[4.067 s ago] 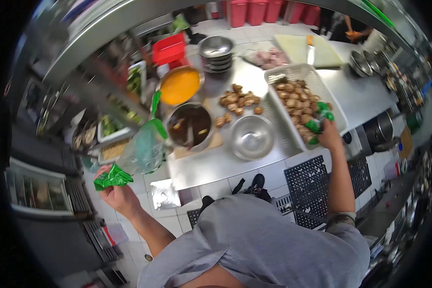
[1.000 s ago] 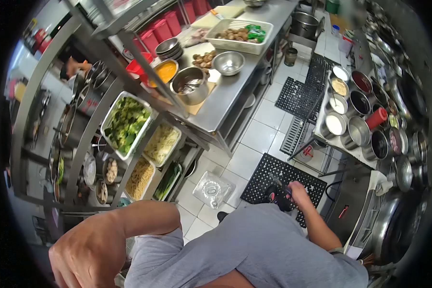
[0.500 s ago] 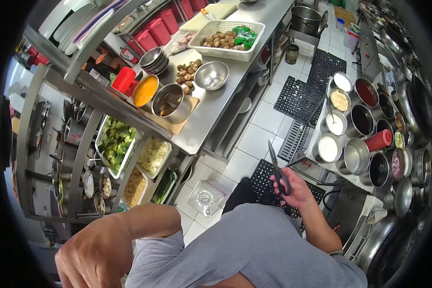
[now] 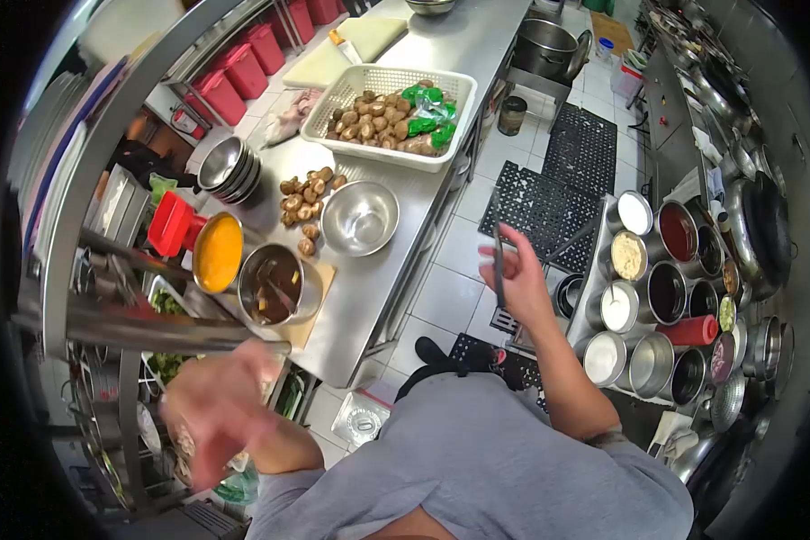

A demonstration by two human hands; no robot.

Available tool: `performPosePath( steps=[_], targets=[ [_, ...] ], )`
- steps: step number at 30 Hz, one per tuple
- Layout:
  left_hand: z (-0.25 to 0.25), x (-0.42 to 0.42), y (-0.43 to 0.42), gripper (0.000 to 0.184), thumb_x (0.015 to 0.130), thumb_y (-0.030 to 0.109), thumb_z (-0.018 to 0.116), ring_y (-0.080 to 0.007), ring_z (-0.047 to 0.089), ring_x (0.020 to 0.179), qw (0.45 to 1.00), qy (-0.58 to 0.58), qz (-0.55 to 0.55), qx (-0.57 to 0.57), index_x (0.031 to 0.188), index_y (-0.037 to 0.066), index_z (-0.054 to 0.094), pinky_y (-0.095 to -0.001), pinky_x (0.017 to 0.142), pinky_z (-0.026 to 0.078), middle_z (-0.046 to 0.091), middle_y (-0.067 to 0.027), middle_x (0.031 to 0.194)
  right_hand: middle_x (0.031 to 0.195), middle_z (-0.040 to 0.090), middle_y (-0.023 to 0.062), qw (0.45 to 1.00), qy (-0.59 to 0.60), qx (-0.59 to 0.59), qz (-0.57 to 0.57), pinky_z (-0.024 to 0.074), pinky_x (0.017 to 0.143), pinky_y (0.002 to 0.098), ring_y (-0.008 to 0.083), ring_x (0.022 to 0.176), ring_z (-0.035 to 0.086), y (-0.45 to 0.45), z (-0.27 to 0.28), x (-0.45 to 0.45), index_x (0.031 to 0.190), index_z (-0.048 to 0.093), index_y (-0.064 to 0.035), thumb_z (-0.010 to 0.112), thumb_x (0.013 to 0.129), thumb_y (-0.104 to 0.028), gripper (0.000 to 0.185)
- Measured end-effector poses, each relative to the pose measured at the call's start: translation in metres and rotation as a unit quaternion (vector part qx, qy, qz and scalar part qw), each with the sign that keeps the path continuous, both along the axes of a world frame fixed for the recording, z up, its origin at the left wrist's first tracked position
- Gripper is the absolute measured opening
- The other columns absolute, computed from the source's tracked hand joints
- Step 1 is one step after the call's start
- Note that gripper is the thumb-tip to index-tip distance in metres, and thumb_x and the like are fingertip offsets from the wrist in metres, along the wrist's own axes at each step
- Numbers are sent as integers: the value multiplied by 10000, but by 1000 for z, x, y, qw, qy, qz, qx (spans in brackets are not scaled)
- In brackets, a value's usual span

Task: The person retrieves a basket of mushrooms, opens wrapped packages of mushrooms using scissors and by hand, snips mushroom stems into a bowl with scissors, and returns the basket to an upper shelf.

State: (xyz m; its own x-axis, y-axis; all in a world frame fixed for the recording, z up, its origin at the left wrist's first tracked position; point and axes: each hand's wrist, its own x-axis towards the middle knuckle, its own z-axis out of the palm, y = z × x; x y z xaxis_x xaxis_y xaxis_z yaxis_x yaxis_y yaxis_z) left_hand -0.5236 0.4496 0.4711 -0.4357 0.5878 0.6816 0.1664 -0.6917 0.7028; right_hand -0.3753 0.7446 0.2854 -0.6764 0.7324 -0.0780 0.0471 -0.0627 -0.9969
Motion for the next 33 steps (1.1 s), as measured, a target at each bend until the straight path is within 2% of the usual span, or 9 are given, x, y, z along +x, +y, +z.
performPosePath(
  steps=[2, 4, 7, 8, 11, 17, 22, 31, 33],
  targets=[
    [-39, -17, 21, 367, 798, 186, 800, -247, 667, 781, 936, 39, 167, -306, 1109, 26, 689, -362, 782, 516, 699, -121, 864, 1146, 688, 156, 972, -44, 231, 14, 544, 721, 321, 192, 881, 695, 34, -13, -39, 1332, 524, -74, 699, 830, -27, 534],
    [-86, -28, 53, 418, 820, 188, 788, -268, 660, 900, 843, 130, 271, -446, 1185, 24, 668, -376, 818, 522, 673, -128, 1008, 1139, 688, 151, 942, -98, 318, 43, 542, 828, 314, 223, 957, 700, 55, 6, -84, 1307, 544, -60, 713, 826, -24, 511],
    [-155, -41, 73, 404, 831, 153, 777, -299, 657, 948, 815, 105, 312, -477, 1187, 5, 656, -407, 871, 519, 643, -140, 1086, 1144, 678, 154, 883, -26, 450, 128, 542, 886, 332, 277, 1021, 692, 94, -14, -165, 1278, 574, -64, 720, 783, -6, 519],
    [-168, -44, 77, 417, 825, 160, 785, -314, 644, 991, 802, 109, 328, -487, 1191, 8, 655, -412, 889, 513, 630, -148, 1127, 1131, 664, 136, 837, 5, 525, 157, 552, 796, 409, 322, 945, 665, 100, -21, -188, 1295, 567, -99, 737, 756, -55, 567],
    [-195, -49, 91, 450, 808, 182, 805, -357, 595, 1116, 751, 115, 392, -518, 1199, 18, 654, -432, 946, 489, 587, -170, 1242, 1060, 636, 125, 768, -41, 591, 245, 538, 789, 425, 335, 946, 635, 113, -41, -239, 1294, 570, -113, 740, 752, -58, 570],
    [-215, -69, 134, 494, 753, 215, 834, -409, 381, 1376, 660, 160, 433, -592, 1208, 105, 678, -537, 1115, 336, 482, -176, 1423, 987, 621, 138, 848, -41, 493, 188, 527, 770, 456, 352, 897, 636, 123, -48, -292, 1236, 560, -70, 737, 759, -39, 510],
    [-232, -78, 163, 228, 800, 190, 775, -351, 339, 1428, 615, 159, 385, -670, 1028, 181, 768, -666, 1155, 212, 565, -66, 1364, 955, 678, 145, 858, -127, 459, 191, 533, 746, 430, 321, 856, 682, 133, -45, -340, 1240, 582, -77, 741, 797, -62, 470],
    [-229, -90, 191, 237, 801, 209, 785, -319, 443, 1360, 623, 130, 404, -657, 1035, 178, 759, -633, 1157, 229, 636, -38, 1274, 1014, 692, 183, 873, -126, 392, 259, 531, 761, 449, 351, 883, 684, 141, -43, -335, 1279, 556, -32, 731, 799, -48, 511],
    [-224, -96, 186, 325, 806, 214, 775, -331, 483, 1313, 633, 128, 431, -631, 1122, 161, 722, -610, 1125, 302, 621, -63, 1289, 1086, 642, 194, 873, -115, 384, 277, 530, 809, 445, 346, 966, 667, 142, -41, -332, 1367, 477, -13, 730, 799, -35, 622]
  ],
)
